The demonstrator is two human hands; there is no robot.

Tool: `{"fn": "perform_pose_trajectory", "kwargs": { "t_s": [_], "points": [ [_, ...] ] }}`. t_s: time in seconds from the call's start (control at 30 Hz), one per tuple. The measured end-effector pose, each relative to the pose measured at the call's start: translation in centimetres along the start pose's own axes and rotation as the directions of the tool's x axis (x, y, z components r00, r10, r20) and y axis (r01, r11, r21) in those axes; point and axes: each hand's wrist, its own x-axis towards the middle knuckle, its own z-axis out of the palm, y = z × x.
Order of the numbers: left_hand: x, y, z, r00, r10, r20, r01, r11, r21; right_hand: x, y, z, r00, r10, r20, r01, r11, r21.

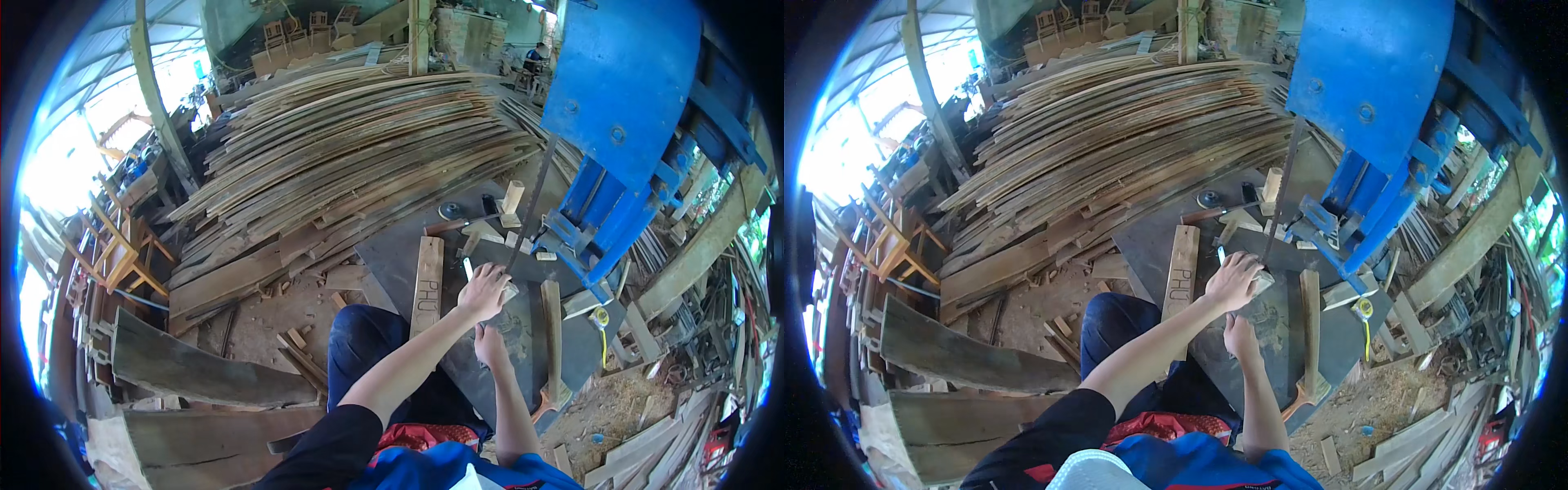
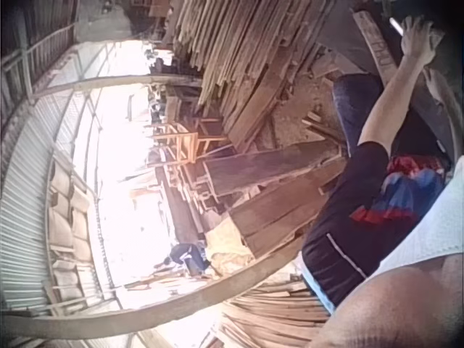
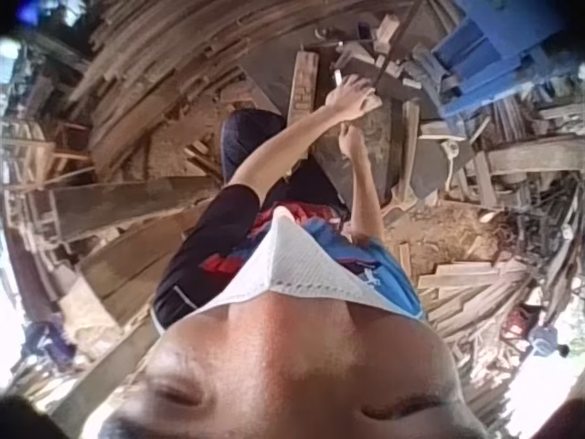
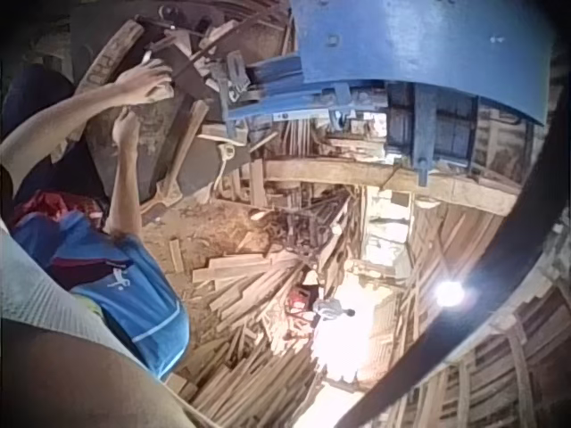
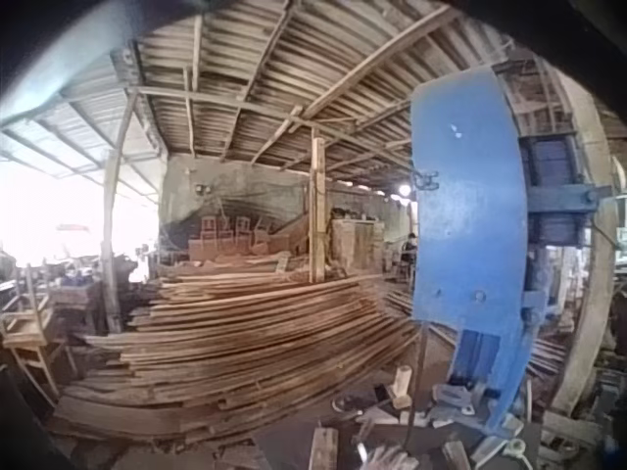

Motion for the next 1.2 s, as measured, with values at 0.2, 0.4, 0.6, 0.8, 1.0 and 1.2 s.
{"fn": "perform_pose_trajectory", "kwargs": {
  "t_s": [0.2,0.4,0.6,0.8,1.0,1.2],
  "points": [
    [-0.3,0.3,-0.9,0.995,0.003,0.096,-0.008,0.999,0.045,0.1,-0.3,0.5,0.999,-0.046,-0.022,0.047,0.999,0.024],
    [-0.9,1.1,-0.1,0.999,-0.016,0.029,0.015,0.999,0.04,0.3,0.8,0.8,0.999,0.008,0.035,-0.008,1.0,0.004],
    [-1.0,1.4,0.7,0.999,0.013,-0.04,-0.012,0.999,0.035,-0.6,1.1,0.4,1.0,0.001,0.004,-0.001,0.996,0.092],
    [-0.9,1.0,-0.5,0.994,-0.074,-0.077,0.074,0.997,-0.01,-0.7,0.8,1.0,1.0,0.007,0.008,-0.007,0.996,0.085],
    [-0.6,0.8,-0.4,0.997,-0.072,-0.037,0.072,0.997,0.014,-0.2,1.3,1.6,1.0,-0.014,-0.024,0.017,0.994,0.107],
    [-0.5,0.3,0.1,0.995,-0.092,-0.043,0.091,0.996,-0.026,-0.9,0.4,0.9,1.0,0.008,-0.005,-0.007,0.997,0.082]
  ]
}}
